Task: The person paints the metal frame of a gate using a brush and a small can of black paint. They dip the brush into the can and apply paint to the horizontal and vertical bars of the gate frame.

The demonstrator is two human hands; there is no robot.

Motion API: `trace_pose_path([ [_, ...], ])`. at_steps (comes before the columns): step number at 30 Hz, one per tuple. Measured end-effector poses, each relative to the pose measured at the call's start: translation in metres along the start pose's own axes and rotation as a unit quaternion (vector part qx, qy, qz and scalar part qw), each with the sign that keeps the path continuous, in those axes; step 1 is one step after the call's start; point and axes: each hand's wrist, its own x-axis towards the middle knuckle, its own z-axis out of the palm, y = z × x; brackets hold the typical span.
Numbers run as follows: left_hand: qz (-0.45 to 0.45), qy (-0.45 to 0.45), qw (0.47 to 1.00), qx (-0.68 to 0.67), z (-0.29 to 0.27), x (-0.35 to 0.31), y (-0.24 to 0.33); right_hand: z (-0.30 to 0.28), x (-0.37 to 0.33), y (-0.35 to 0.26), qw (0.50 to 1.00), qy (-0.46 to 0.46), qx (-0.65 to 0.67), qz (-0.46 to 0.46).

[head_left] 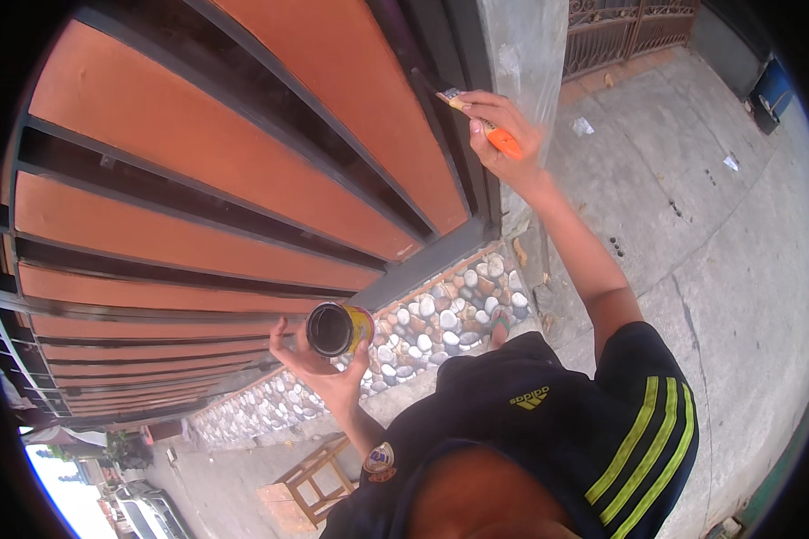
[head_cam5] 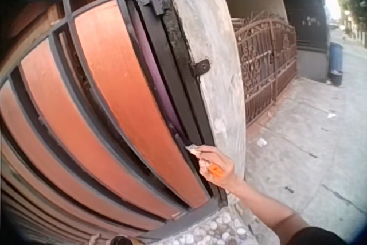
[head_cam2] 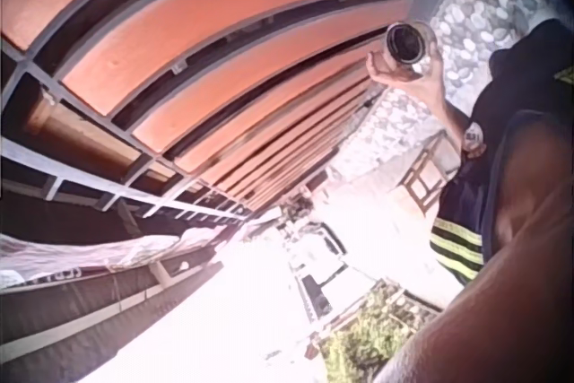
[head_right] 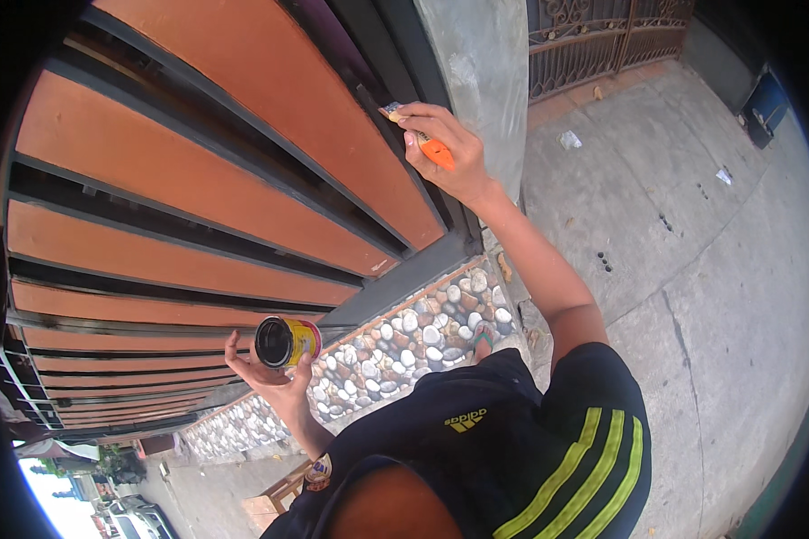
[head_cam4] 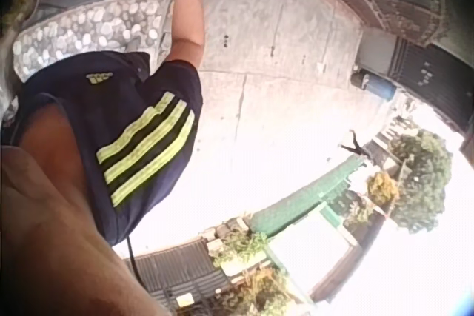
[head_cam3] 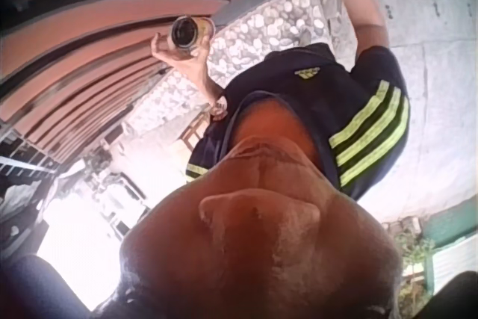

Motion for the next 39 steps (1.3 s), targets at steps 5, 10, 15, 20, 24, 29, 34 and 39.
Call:
trace_pose_path([
  [5, 0.004, 0.001, 0.999, 0.032, -0.015, -0.016, 0.002, -0.014, -0.101, 0.010, 0.976, -0.149, -0.039, 0.154],
  [10, -0.006, 0.004, 0.999, 0.050, -0.031, -0.041, -0.008, -0.005, -0.130, 0.013, 0.969, -0.164, -0.031, 0.183],
  [15, 0.009, 0.018, 0.998, 0.060, -0.032, -0.076, -0.021, 0.005, -0.074, 0.006, 0.998, -0.028, -0.028, 0.049],
  [20, -0.020, -0.005, 0.998, 0.064, -0.029, -0.104, -0.032, -0.018, -0.132, -0.012, 0.991, -0.012, -0.002, 0.131],
  [24, -0.054, 0.002, 0.998, 0.043, -0.018, -0.117, -0.036, -0.050, -0.201, -0.040, 0.873, -0.286, -0.058, 0.390],
  [29, -0.089, 0.022, 0.995, 0.037, 0.000, -0.118, -0.049, -0.104, -0.316, -0.045, 0.779, -0.442, -0.086, 0.436],
  [34, -0.091, 0.041, 0.994, 0.044, 0.035, -0.107, -0.087, -0.171, -0.376, -0.022, 0.692, -0.366, -0.056, 0.619],
  [39, -0.080, 0.060, 0.995, 0.029, 0.071, -0.096, -0.152, -0.185, -0.391, 0.037, 0.682, -0.227, 0.034, 0.694],
])
